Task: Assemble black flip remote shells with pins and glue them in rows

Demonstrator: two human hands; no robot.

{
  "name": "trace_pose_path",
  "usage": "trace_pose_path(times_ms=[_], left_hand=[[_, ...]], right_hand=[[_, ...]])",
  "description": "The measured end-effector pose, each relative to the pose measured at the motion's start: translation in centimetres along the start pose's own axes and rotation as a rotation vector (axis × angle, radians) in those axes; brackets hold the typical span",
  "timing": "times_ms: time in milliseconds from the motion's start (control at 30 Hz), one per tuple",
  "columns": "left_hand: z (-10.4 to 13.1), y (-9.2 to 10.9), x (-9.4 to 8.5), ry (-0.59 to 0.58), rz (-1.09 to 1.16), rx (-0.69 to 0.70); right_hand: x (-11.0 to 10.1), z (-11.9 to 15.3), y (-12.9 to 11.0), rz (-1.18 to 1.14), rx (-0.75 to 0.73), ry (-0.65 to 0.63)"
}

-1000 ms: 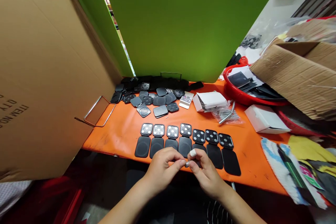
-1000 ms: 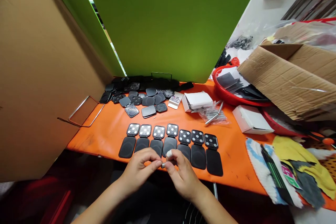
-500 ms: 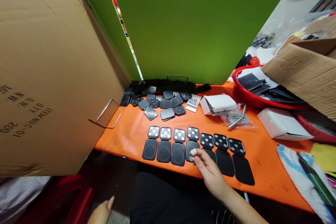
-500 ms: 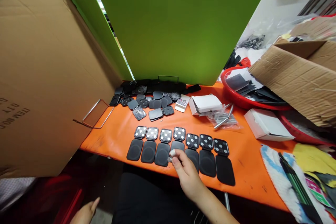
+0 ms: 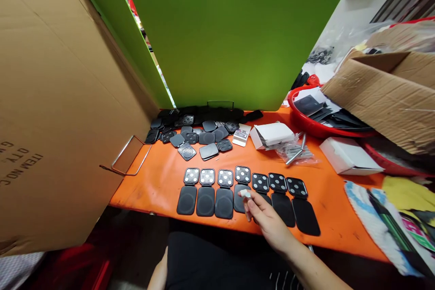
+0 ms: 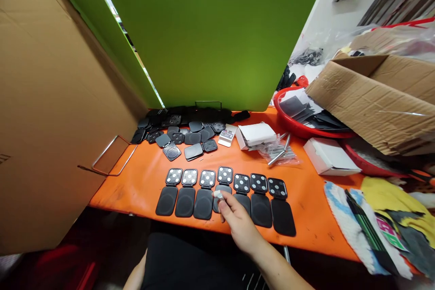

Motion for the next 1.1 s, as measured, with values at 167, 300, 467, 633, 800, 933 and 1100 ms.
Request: trace_pose_path(times_ms=[167, 300, 467, 633, 800, 933, 1100], left_hand=[[2.6, 7.4, -4.5, 0.058, 0.014, 0.334], [7.6, 17.4, -4.3, 0.023, 0.226, 0.699], [12.9, 26.7, 0.0, -0.216, 0.475, 0.816], [14.7, 29.8, 2.4, -0.358, 0.629, 0.727], [15.2, 29.6, 3.1, -0.390, 0.629, 0.688], [14.6, 29.8, 2.3, -0.306, 0.557, 0.810], [8.9, 33.0, 1.8, -0.037, -0.046, 1.049]], right_hand=[[-0.5, -0.1, 0.2, 0.015, 0.018, 0.027], [-0.5, 0.1, -0.8, 0.090, -0.023, 0.052], [-0.4, 0.5, -2.2, 0.168, -0.142, 0.056], [-1.0, 1.0, -2.7, 0.306, -0.294, 0.126], [-1.5, 1.2, -2.8, 0.441, -0.405, 0.181], [-1.8, 1.1, -3.0, 0.495, -0.453, 0.211], [-2.4, 0.8, -1.9, 0.437, -0.287, 0.204]])
Point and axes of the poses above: each hand's wrist, its own z-axis away from the middle knuckle, its own x-axis out of the palm, y = z × x, the point moved 6 cm from there along -z, towards the middle knuckle, and after that the axes turned 15 degrees about y, right-handed, at the moved point
